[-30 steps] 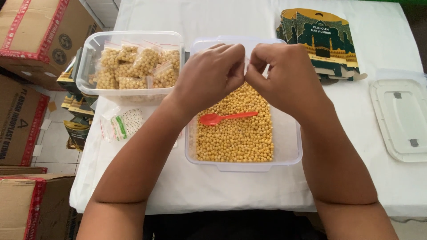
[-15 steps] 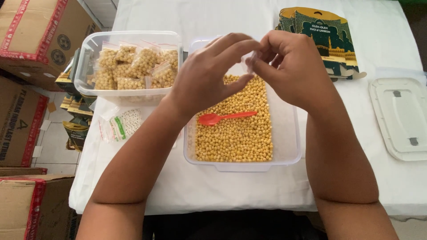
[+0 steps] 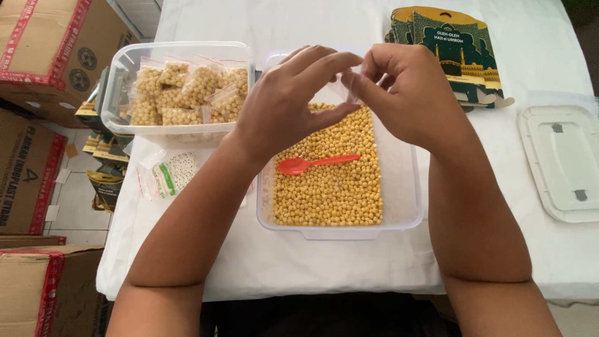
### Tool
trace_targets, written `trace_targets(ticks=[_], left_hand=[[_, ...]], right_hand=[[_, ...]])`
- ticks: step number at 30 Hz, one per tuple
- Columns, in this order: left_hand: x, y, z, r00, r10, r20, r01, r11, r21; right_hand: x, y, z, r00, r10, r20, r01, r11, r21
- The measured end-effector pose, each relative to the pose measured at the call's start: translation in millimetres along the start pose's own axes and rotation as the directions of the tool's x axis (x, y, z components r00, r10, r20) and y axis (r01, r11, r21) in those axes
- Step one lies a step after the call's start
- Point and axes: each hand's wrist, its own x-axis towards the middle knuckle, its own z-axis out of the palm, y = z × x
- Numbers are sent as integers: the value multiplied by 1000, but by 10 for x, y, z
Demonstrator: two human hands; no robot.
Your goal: Bagging yellow beans from a large container into small plastic bags using a spoon.
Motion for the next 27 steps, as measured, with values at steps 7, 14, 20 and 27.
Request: trace_targets(ticks=[7,14,20,27], left_hand=[[-4,-8,6,1000,7,-4,-7,1000,5],[16,-4,-10,997,73,3,-73,995,65],[18,-28,4,994,110,-26,-107,989,99],[-10,-92,14,972,-216,-87,201,967,-157]], right_hand=[[-11,-37,0,1000,6,-15,-7,1000,-27],[-3,-25,70,998,67,-16,-67,998,14],[-5,-21,87,998,49,-35,-47,997,60],[-118,-173,-278,994,-38,103,55,984,-169]])
